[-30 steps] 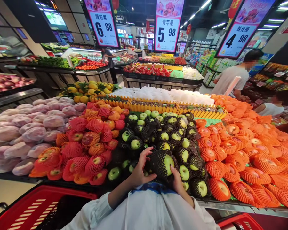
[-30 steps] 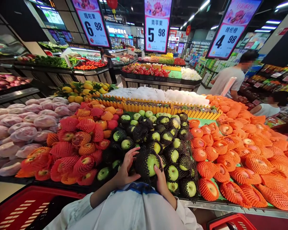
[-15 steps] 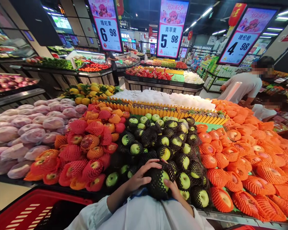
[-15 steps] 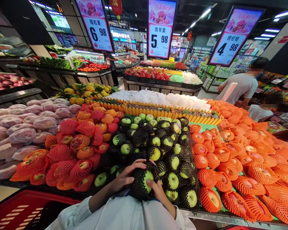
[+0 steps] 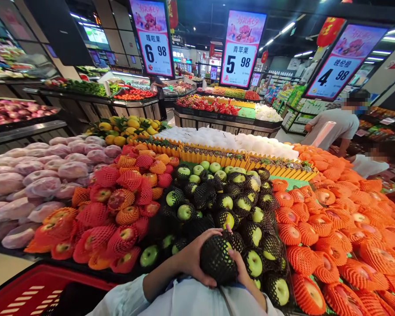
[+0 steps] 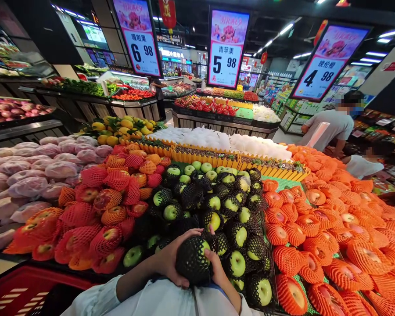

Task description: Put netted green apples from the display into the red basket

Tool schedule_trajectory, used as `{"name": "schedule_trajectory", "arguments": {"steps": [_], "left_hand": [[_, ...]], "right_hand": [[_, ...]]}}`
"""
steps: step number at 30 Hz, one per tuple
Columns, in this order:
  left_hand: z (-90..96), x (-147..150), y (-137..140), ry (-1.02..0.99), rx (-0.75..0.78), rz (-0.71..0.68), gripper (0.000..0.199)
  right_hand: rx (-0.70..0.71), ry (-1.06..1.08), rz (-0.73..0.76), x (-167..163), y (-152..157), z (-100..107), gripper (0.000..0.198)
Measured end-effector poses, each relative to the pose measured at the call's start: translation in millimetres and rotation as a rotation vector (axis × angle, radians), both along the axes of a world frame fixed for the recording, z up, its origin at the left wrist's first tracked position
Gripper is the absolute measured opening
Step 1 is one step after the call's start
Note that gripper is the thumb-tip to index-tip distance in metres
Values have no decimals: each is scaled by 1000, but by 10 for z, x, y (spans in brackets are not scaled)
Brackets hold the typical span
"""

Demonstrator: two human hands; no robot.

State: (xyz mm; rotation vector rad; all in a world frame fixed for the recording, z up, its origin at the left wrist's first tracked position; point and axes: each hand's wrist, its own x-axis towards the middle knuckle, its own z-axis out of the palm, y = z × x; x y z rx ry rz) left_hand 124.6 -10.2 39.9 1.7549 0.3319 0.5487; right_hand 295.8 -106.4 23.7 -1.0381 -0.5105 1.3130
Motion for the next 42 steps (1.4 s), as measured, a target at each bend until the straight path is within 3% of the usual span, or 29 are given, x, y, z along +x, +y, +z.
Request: {"name": "schedule_trajectory", "arguments": {"steps": [4, 8, 10, 13, 15, 17, 20, 24, 30, 36, 42], "left_hand": [[96, 22, 46, -76, 30, 127, 106], [229, 33, 436, -238, -158, 317, 96], [319, 65, 804, -246, -179, 499, 93], [447, 147, 1517, -199, -57, 799, 86], [504, 202, 2029, -6, 91, 1043, 79], [527, 237, 2503, 248, 204, 1158, 77], [484, 261, 3047, 403, 246, 1213, 83], [288, 320, 3429, 638, 285, 1209, 89], [12, 525, 3691, 883, 327, 1095, 96], [1, 628, 3941, 1038, 272, 1032, 105], [-64, 611, 4073, 1129, 140, 1072, 81]], "right_hand": [[-49, -166, 189, 155, 106, 200, 61], [214, -563, 59, 298, 292, 172, 62], [308, -833, -42, 321, 400, 68, 61], [301, -1242, -70, 320, 526, -120, 73], [267, -1394, 7, 319, 568, -221, 81], [255, -1473, 63, 324, 581, -285, 84], [259, -1532, 66, 337, 574, -326, 86], [274, -1558, 35, 353, 560, -349, 88], [271, -1576, 42, 368, 545, -367, 91], [269, -1588, 45, 363, 541, -366, 93], [289, -1621, 24, 371, 530, -360, 92]]}}
